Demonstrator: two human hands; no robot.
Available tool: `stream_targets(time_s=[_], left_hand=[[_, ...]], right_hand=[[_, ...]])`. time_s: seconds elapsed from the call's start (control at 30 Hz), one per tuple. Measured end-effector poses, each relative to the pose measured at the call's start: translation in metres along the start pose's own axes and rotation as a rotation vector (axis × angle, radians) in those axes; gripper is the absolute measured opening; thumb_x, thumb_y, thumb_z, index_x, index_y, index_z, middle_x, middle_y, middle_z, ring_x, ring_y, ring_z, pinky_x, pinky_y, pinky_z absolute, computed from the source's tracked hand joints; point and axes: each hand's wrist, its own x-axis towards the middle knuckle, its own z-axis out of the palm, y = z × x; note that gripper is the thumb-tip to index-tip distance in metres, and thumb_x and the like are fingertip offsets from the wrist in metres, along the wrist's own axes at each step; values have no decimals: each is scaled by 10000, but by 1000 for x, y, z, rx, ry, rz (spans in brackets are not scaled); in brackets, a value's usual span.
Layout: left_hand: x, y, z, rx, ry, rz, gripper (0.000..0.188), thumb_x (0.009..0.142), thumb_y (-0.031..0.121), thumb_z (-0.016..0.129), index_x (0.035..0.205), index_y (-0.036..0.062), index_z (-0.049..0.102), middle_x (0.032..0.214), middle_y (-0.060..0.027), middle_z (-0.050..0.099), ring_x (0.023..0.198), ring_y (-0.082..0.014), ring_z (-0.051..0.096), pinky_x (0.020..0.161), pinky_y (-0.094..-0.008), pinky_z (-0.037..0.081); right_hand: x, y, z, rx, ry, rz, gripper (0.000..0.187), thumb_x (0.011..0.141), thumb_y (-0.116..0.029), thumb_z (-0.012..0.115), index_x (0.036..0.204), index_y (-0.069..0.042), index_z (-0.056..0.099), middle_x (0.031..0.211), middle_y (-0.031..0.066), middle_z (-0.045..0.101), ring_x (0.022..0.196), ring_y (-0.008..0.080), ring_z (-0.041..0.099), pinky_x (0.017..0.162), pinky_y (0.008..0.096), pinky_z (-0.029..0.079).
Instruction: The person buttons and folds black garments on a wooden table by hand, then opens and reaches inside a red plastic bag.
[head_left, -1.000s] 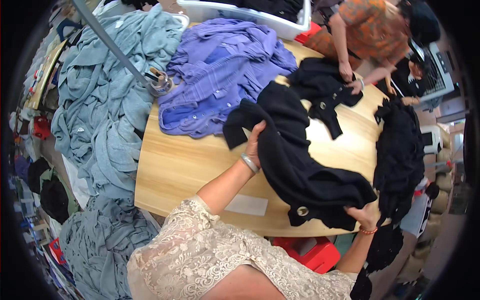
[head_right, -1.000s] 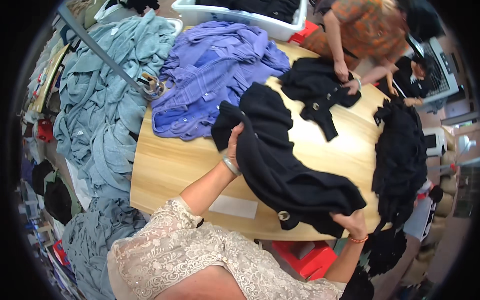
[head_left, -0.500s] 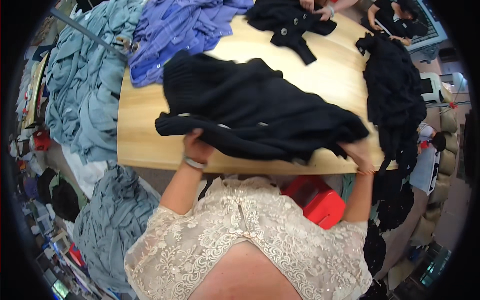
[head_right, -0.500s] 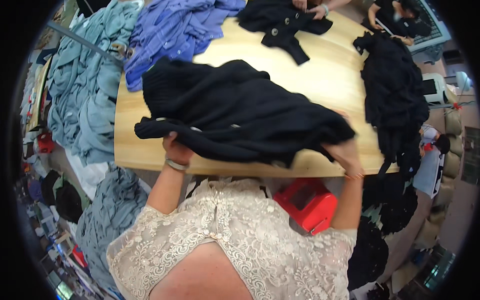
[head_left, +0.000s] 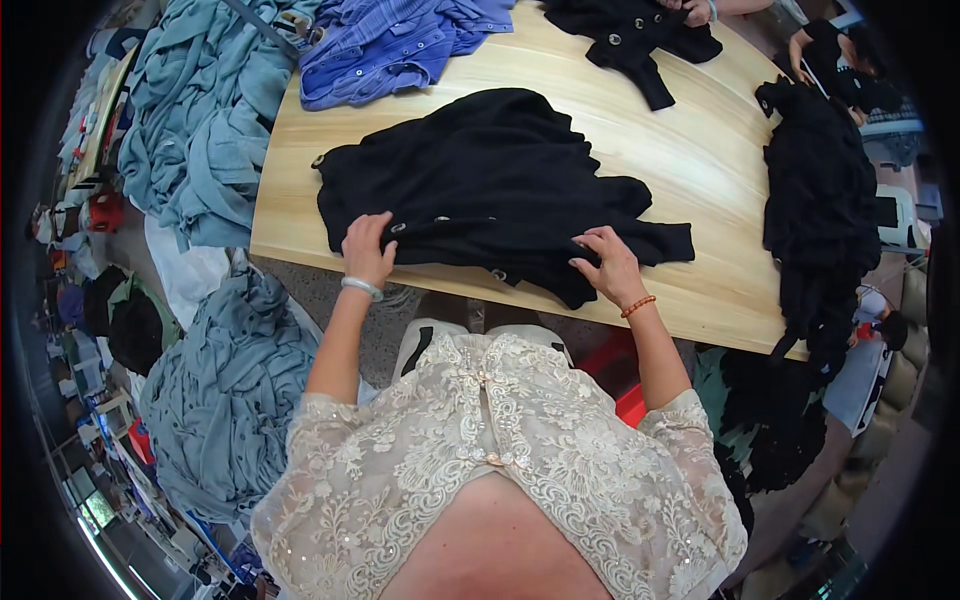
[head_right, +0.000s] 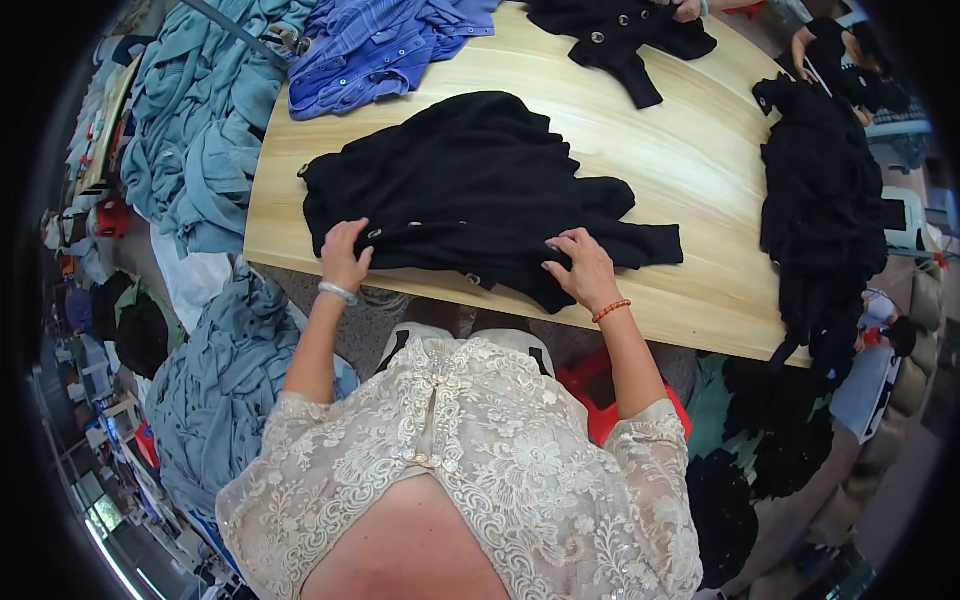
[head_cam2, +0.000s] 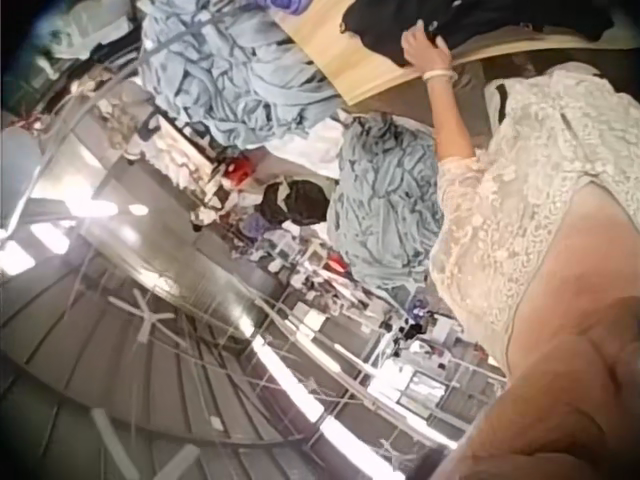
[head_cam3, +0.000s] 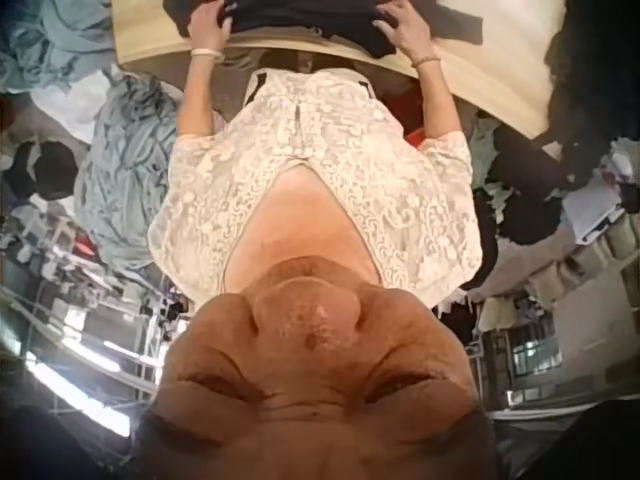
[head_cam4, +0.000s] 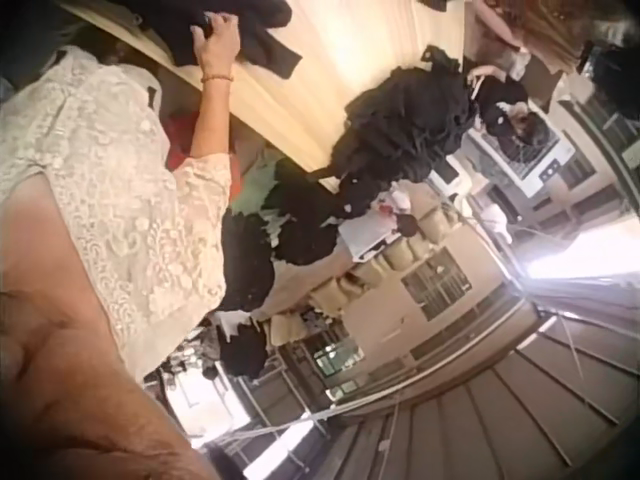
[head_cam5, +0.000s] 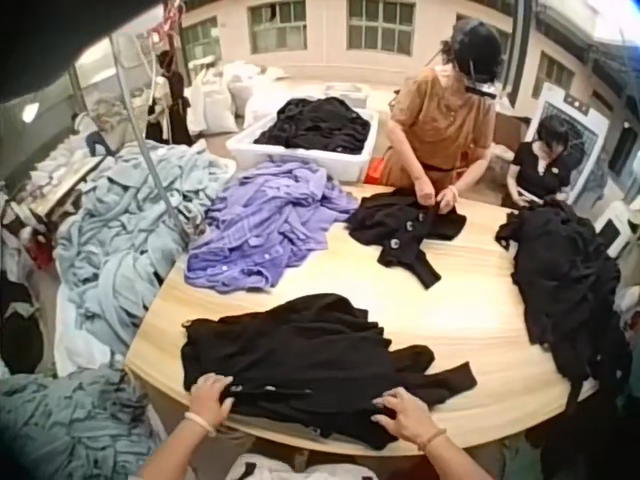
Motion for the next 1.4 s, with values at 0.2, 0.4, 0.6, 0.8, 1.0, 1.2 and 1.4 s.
stream_targets(time_s=[0.2,0.4,0.6,0.8,1.0,1.2,1.4], left_hand=[[15,-26,-1,98,-118,139,304,726,58,688,1018,122,633,1051,-55,578,1100,-281,517,870,-438,452],[76,-61,-32,-76,-58,225,68,817,33,577,868,74,561,851,-120,559,877,-339,545,756,-425,458],[109,-23,-64,-200,-302,417,314,759,213,730,1004,85,580,931,-116,569,921,-329,560,800,-387,462],[84,-38,-21,-181,-190,260,482,739,142,747,1171,114,535,1024,-119,587,973,-318,579,825,-408,479],[176,-67,-50,-181,162,268,196,771,11,631,951,86,651,944,-131,603,889,-330,595,781,-393,490],[205,-38,-90,-57,334,401,228,752,-16,619,945,97,661,871,-124,582,866,-318,587,747,-392,475],[91,-68,-18,-130,-14,388,414,746,18,666,1147,107,616,1053,-145,556,967,-344,545,827,-420,462]], right_hand=[[6,-7,-10,-136,-59,43,238,797,-210,694,1013,-112,682,942,98,656,893,330,640,782,413,518],[77,-12,-70,-138,-123,-85,241,818,-186,649,1041,-108,700,1005,176,680,966,358,633,908,419,488],[134,-59,-110,76,-22,138,240,849,-127,612,1072,-81,687,755,80,630,541,132,527,589,283,468],[122,-78,-125,359,-11,196,238,883,-100,581,1097,-64,679,727,6,600,522,63,508,500,226,440],[158,-31,-135,182,94,134,256,892,-131,580,1123,-86,680,741,10,627,586,68,560,559,215,464],[175,-23,-115,230,532,-153,285,885,-52,566,1136,-122,679,983,45,693,856,127,633,744,238,487],[98,27,-19,-271,262,-86,346,837,-120,646,1181,-98,610,1091,111,616,1001,270,617,871,346,495]])
